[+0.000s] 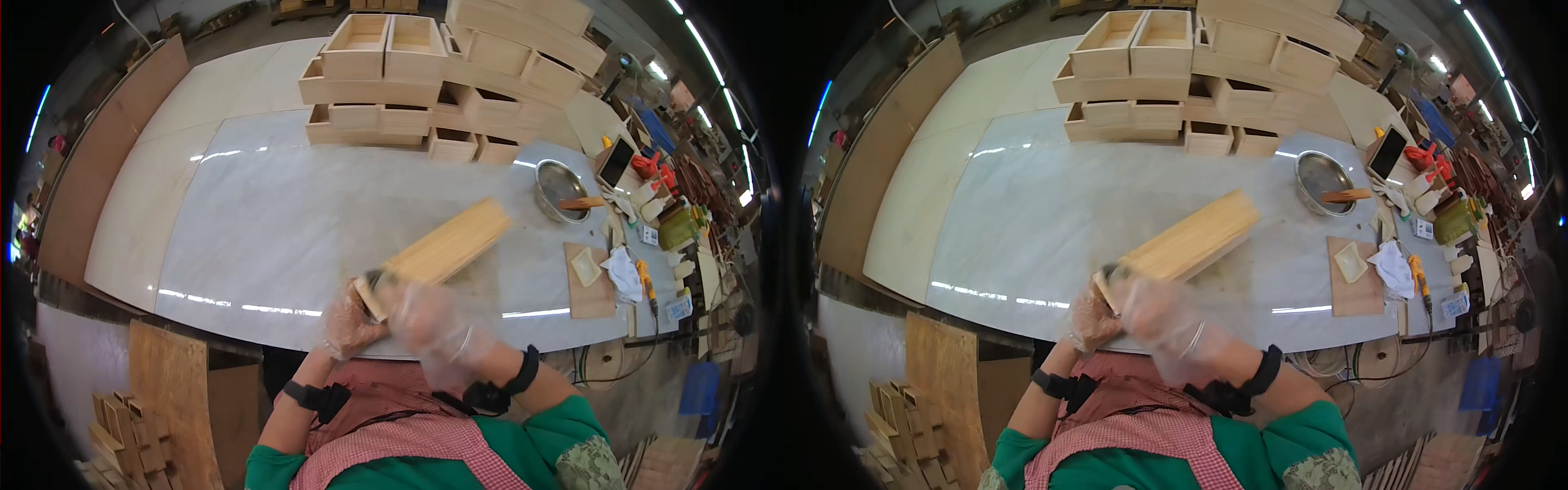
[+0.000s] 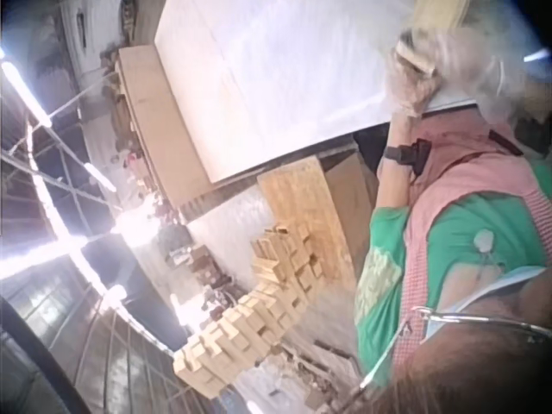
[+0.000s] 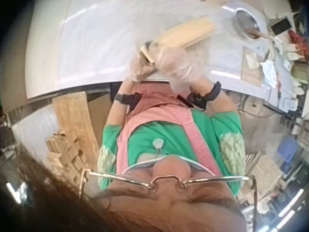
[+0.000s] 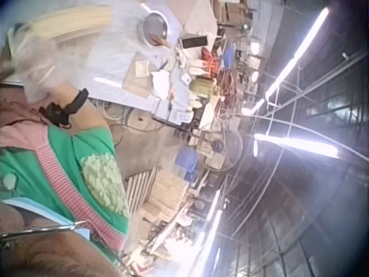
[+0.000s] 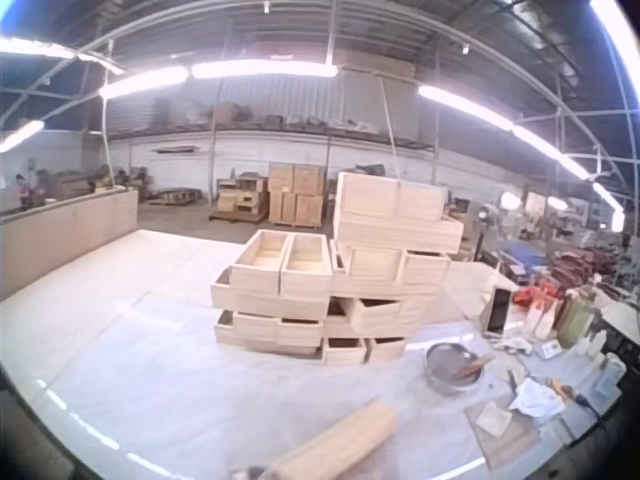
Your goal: Sanding or cleaning the surfaces of wooden drawer boxes using a sponge-like tool.
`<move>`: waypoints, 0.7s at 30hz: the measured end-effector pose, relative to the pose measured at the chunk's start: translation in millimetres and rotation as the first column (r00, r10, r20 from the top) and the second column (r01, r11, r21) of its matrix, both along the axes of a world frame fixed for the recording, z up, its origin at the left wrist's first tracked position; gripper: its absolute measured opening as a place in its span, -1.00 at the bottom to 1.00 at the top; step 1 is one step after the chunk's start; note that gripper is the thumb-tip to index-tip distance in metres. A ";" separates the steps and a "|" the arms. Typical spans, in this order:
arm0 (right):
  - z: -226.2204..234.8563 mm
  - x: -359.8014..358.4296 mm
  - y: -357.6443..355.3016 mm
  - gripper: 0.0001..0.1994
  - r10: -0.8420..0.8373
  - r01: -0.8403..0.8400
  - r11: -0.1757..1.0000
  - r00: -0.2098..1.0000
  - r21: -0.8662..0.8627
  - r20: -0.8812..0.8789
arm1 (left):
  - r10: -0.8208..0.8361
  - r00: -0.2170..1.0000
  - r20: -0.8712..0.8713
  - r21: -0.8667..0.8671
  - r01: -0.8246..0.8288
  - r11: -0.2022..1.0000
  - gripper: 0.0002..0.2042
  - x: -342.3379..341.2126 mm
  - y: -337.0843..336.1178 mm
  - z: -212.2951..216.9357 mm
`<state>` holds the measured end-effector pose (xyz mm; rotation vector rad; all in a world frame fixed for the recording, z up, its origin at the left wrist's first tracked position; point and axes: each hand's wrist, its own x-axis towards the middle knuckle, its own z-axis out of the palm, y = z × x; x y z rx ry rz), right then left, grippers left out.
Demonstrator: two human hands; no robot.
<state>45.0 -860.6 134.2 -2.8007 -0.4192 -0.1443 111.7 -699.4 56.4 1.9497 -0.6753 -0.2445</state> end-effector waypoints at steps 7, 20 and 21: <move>-57.0 20.4 -84.1 -0.86 -0.045 0.060 0.997 0.957 -0.043 0.285 | -0.036 0.999 0.000 0.117 0.035 0.993 -0.36 2.2 3.3 -6.1; 9.0 16.7 -27.0 -0.75 0.018 -0.018 1.000 1.000 -0.003 0.010 | -0.039 0.998 0.052 0.084 0.035 0.996 -0.34 0.7 5.7 -7.9; 10.2 20.4 -29.1 -0.73 -0.008 0.011 1.000 0.993 -0.023 0.117 | -0.024 1.000 -0.006 0.145 0.025 0.989 -0.34 -0.4 6.0 -3.0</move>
